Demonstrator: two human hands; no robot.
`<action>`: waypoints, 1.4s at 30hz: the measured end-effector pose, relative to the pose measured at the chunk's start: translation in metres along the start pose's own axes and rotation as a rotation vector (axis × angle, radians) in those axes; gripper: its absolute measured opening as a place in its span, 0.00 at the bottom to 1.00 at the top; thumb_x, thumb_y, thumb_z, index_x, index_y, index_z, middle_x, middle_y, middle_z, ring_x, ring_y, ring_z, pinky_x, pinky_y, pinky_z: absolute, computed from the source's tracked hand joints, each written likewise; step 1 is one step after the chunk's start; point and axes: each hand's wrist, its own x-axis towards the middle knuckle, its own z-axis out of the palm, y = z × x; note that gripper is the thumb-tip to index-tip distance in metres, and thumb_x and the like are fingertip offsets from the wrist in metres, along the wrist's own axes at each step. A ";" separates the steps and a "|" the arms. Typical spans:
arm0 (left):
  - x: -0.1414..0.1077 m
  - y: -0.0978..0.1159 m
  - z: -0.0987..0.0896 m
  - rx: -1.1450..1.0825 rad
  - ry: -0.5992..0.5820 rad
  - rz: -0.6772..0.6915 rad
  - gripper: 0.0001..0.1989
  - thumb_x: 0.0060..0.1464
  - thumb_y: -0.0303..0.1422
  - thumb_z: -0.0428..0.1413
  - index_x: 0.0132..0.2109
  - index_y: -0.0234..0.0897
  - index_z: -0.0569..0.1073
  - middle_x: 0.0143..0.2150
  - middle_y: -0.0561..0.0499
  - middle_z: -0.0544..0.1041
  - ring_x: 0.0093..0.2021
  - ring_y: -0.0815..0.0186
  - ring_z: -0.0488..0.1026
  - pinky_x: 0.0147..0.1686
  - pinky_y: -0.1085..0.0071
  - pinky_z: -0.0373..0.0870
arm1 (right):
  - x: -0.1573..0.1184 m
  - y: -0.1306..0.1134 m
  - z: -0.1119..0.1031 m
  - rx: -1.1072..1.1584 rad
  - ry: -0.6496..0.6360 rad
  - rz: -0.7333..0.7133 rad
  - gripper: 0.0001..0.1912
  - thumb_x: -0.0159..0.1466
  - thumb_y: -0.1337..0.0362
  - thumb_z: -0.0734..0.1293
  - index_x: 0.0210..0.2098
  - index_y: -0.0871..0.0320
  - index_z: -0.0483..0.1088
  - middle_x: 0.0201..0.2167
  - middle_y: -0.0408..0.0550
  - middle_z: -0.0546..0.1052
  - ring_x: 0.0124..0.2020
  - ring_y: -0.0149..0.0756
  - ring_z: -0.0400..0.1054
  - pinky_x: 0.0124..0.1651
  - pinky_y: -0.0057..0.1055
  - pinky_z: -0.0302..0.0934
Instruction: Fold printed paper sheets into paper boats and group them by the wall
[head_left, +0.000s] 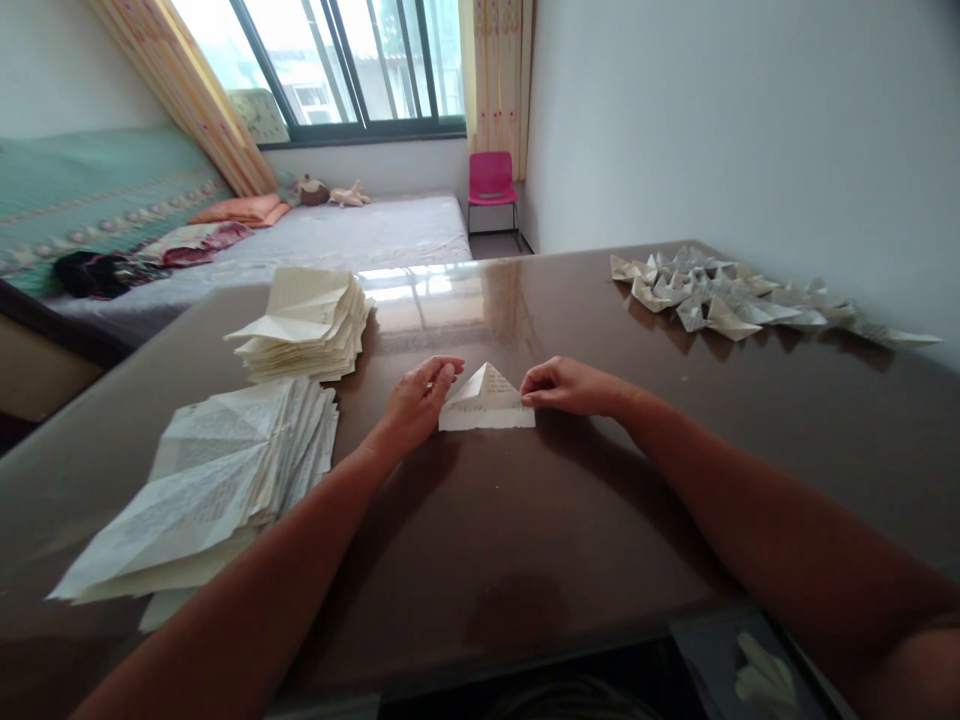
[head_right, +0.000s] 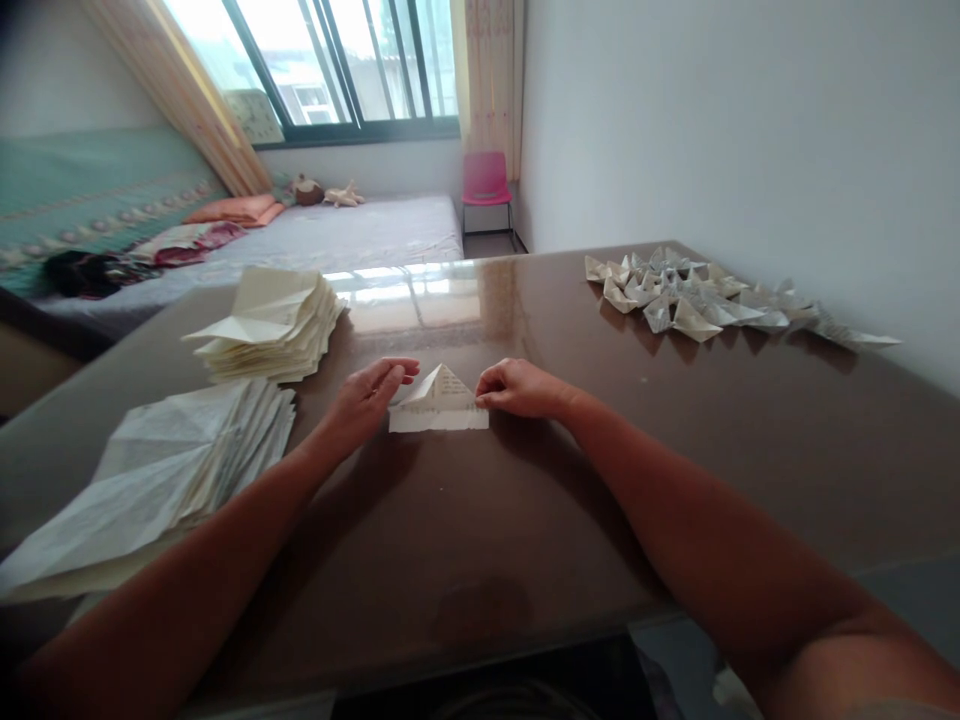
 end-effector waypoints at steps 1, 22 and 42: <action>0.000 -0.002 -0.001 0.015 -0.017 -0.004 0.17 0.61 0.39 0.45 0.46 0.36 0.74 0.43 0.47 0.79 0.42 0.64 0.74 0.43 0.69 0.69 | 0.000 0.003 -0.002 0.020 -0.004 -0.001 0.11 0.57 0.61 0.66 0.34 0.61 0.76 0.27 0.44 0.77 0.29 0.32 0.67 0.32 0.26 0.57; -0.007 -0.002 0.006 -0.048 -0.193 0.026 0.09 0.49 0.34 0.56 0.39 0.37 0.73 0.49 0.48 0.76 0.41 0.64 0.73 0.36 0.69 0.72 | -0.004 0.009 -0.010 0.171 -0.111 0.010 0.15 0.57 0.55 0.67 0.34 0.62 0.75 0.25 0.42 0.74 0.26 0.29 0.62 0.29 0.25 0.55; -0.017 0.009 0.005 0.464 -0.269 0.247 0.06 0.55 0.35 0.53 0.38 0.46 0.75 0.37 0.54 0.76 0.41 0.63 0.71 0.37 0.70 0.64 | 0.006 0.000 0.015 -0.140 0.116 -0.232 0.09 0.62 0.63 0.66 0.35 0.58 0.78 0.33 0.46 0.77 0.32 0.31 0.67 0.37 0.26 0.57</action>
